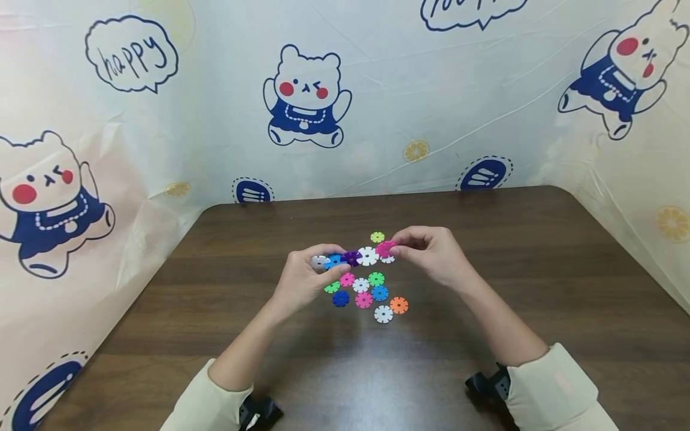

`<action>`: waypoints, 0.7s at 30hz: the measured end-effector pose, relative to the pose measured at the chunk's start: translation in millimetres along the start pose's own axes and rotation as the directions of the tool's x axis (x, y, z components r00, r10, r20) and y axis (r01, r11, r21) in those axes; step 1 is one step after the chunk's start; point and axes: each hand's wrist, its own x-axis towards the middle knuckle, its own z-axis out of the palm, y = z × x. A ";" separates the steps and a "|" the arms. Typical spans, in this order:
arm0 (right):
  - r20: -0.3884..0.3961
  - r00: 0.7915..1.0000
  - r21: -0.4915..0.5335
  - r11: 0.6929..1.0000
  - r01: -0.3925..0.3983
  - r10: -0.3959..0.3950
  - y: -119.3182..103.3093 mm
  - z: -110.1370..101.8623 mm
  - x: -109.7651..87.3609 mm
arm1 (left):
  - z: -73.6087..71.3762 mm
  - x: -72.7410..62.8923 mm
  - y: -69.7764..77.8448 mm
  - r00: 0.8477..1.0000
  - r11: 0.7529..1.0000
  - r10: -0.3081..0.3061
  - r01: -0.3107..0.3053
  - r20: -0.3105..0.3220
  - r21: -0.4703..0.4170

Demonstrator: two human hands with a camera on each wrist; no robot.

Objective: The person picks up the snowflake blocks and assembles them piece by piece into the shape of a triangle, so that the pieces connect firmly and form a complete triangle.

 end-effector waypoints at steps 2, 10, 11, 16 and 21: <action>0.004 1.000 0.005 1.000 -0.010 0.010 -0.6 1.5 -0.3 | 0.4 -0.2 -0.2 1.000 1.000 -0.003 0.003 -0.002 -0.006; -0.015 0.999 0.023 0.998 -0.052 0.052 2.1 7.7 -0.7 | -1.1 -2.0 7.9 0.999 0.999 -0.040 0.040 -0.022 -0.016; -0.016 0.999 0.033 0.998 -0.051 0.051 3.3 9.0 -0.7 | -1.6 -2.1 6.3 0.999 0.999 -0.033 0.033 -0.027 -0.018; -0.038 0.998 0.072 0.996 -0.046 0.049 7.7 15.0 -2.3 | -1.7 -0.4 -5.3 0.999 0.999 -0.028 0.027 -0.045 -0.031; -0.067 0.997 0.092 0.995 -0.039 0.045 8.4 19.3 -4.3 | -0.4 -0.9 -5.0 0.996 0.996 -0.054 0.049 -0.065 -0.069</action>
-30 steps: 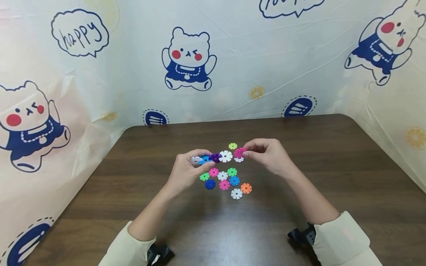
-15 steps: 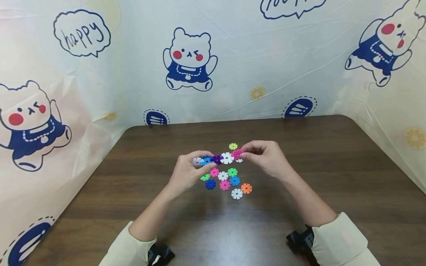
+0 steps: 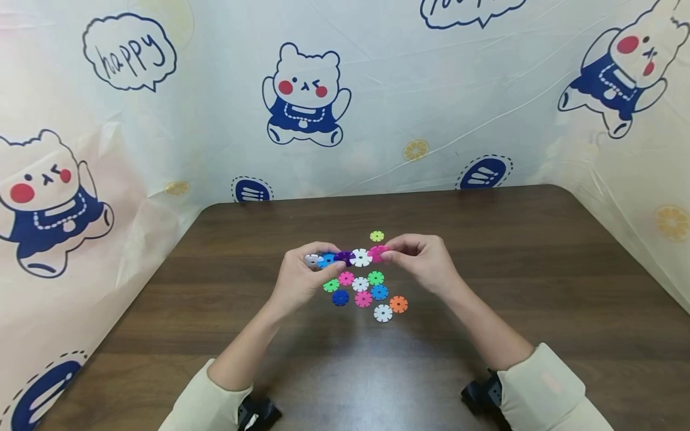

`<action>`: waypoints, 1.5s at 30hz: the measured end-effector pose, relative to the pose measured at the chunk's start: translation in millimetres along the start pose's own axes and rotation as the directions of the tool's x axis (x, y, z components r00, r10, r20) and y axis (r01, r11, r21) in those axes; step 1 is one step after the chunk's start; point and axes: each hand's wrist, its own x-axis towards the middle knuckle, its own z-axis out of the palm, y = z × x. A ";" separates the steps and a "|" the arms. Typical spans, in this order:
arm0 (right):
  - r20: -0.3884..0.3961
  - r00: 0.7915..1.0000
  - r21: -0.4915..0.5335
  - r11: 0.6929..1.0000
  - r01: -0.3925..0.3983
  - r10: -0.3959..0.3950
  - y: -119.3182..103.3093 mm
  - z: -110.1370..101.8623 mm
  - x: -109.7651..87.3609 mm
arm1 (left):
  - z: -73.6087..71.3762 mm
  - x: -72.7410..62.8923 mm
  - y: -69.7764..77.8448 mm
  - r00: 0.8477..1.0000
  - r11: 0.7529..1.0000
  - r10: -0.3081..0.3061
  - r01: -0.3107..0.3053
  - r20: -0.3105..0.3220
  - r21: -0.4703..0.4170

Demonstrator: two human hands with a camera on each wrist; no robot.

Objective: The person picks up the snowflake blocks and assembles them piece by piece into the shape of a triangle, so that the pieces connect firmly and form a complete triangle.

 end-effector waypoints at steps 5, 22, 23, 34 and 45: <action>-0.018 1.000 -0.012 1.000 0.004 -0.005 -0.5 2.4 -0.4 | 2.1 -1.0 -0.6 1.000 1.000 -0.009 0.008 -0.030 -0.021; -0.003 1.000 -0.028 0.999 -0.017 0.017 -5.3 6.3 -1.2 | 2.0 -2.8 -0.1 0.999 1.000 -0.016 0.016 -0.032 -0.006; -0.006 1.000 -0.026 1.000 -0.016 0.016 -4.7 6.4 -1.1 | 1.6 -2.9 0.3 0.999 1.000 -0.021 0.021 -0.027 -0.005; -0.068 0.998 0.056 0.998 0.020 -0.016 -4.6 4.6 2.8 | -9.0 -0.6 -3.9 1.000 0.977 0.006 -0.011 -0.023 -0.215; -0.161 0.987 0.295 0.953 0.068 -0.020 -12.1 27.6 5.4 | 22.8 8.5 -1.3 0.989 0.949 -0.150 0.148 0.014 -0.280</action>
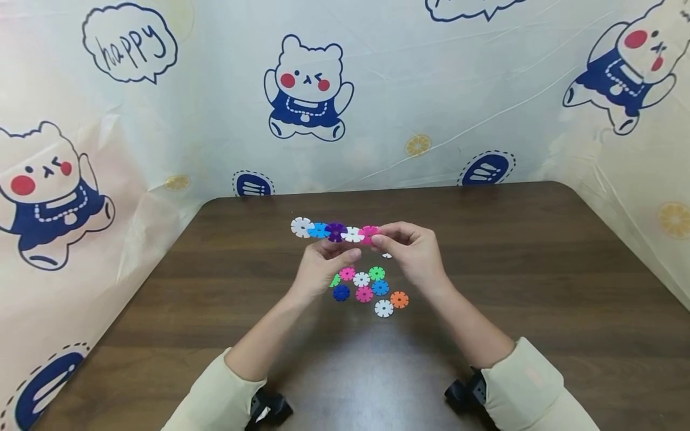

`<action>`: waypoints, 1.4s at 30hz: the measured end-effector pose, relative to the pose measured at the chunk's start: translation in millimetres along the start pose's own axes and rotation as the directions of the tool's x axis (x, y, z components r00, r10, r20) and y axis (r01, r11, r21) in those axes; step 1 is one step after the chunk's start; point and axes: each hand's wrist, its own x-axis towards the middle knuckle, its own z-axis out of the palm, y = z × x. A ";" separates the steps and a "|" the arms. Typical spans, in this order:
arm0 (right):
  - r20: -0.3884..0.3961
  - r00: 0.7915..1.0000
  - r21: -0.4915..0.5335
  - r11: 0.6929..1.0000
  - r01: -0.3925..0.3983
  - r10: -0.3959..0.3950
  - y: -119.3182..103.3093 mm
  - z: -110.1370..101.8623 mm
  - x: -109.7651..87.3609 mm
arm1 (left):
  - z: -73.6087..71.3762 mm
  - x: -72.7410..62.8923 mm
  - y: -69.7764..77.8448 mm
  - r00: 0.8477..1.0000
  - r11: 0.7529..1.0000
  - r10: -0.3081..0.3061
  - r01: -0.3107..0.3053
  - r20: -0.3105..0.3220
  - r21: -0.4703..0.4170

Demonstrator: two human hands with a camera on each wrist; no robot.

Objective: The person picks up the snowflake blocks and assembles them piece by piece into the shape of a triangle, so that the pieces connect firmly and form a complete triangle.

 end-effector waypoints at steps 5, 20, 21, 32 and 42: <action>-0.023 1.000 0.020 1.000 0.010 -0.010 2.3 10.8 -2.4 | 14.2 0.0 4.2 0.994 0.995 0.011 -0.021 -0.107 -0.094; 0.032 0.999 -0.130 0.991 -0.010 0.015 18.2 -1.2 20.0 | 2.5 -5.0 8.9 0.982 0.993 0.115 -0.113 -0.151 0.024; 0.039 0.998 -0.198 0.979 -0.039 0.048 21.6 -4.5 26.3 | 1.0 -5.5 10.1 0.982 0.992 0.124 -0.123 -0.144 0.014; 0.135 0.831 -0.769 0.587 -0.255 0.539 86.6 -28.4 71.9 | -5.1 -9.2 13.2 0.979 0.983 0.170 -0.176 -0.115 -0.044; 0.102 0.834 -0.833 0.504 -0.226 0.543 96.0 -26.6 73.8 | -5.4 -8.7 15.2 0.975 0.979 0.197 -0.201 -0.105 -0.036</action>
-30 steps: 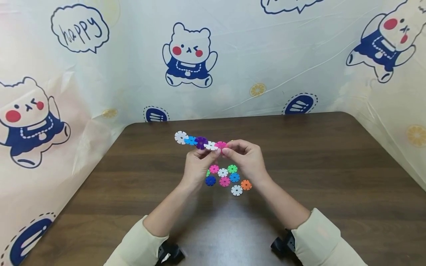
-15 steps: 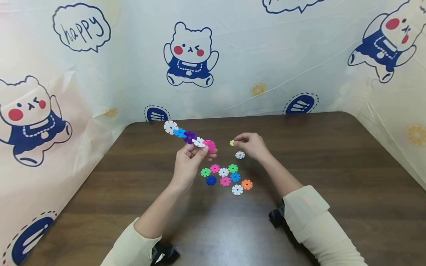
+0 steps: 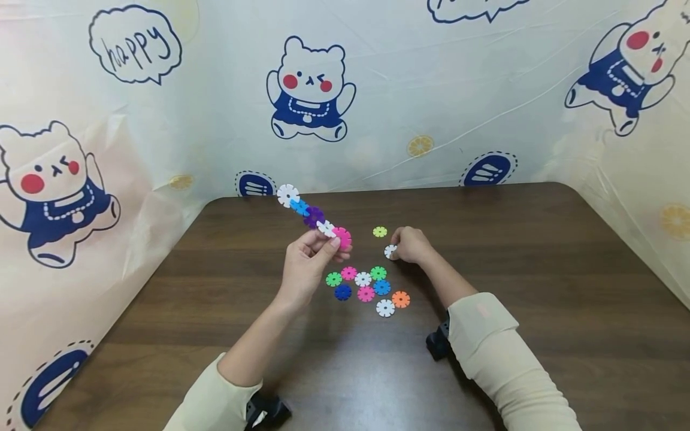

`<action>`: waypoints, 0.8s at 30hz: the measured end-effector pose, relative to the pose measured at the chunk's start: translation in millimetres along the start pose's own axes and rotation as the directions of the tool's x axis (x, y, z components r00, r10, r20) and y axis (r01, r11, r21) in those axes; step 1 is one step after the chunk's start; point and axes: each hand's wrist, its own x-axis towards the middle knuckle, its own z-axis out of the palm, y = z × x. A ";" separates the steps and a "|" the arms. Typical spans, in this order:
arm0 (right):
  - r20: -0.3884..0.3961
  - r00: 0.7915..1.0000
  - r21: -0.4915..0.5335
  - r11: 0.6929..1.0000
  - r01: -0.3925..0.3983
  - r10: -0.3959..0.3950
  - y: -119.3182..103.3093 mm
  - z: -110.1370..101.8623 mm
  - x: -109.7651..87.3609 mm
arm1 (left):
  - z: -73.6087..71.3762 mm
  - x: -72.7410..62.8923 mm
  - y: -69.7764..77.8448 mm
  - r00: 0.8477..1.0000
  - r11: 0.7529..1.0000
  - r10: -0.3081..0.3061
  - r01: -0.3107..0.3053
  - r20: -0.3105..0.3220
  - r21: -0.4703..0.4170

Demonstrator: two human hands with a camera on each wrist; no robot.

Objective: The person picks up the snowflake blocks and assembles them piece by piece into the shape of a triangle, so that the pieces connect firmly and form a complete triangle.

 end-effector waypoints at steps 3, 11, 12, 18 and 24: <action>-0.009 1.000 0.027 0.999 0.017 -0.017 -0.6 -3.4 -5.0 | -0.2 0.7 0.6 1.000 1.000 0.011 -0.011 0.005 0.006; -0.067 0.993 0.290 0.950 0.113 -0.098 -15.5 -19.6 -37.7 | -3.1 1.2 1.2 0.999 0.998 0.033 -0.033 0.011 0.053; -0.076 0.992 0.323 0.938 0.123 -0.104 -18.4 -21.5 -42.7 | -3.3 1.2 1.4 0.999 0.998 0.035 -0.035 0.014 0.061; -0.122 0.984 0.466 0.868 0.174 -0.132 -32.3 -30.2 -67.8 | -4.3 1.3 1.0 1.000 0.993 0.013 -0.014 0.009 0.121; -0.137 0.982 0.599 0.779 0.185 -0.129 -40.0 -36.5 -86.1 | -1.7 -0.9 13.5 1.000 0.970 0.005 -0.009 0.017 0.243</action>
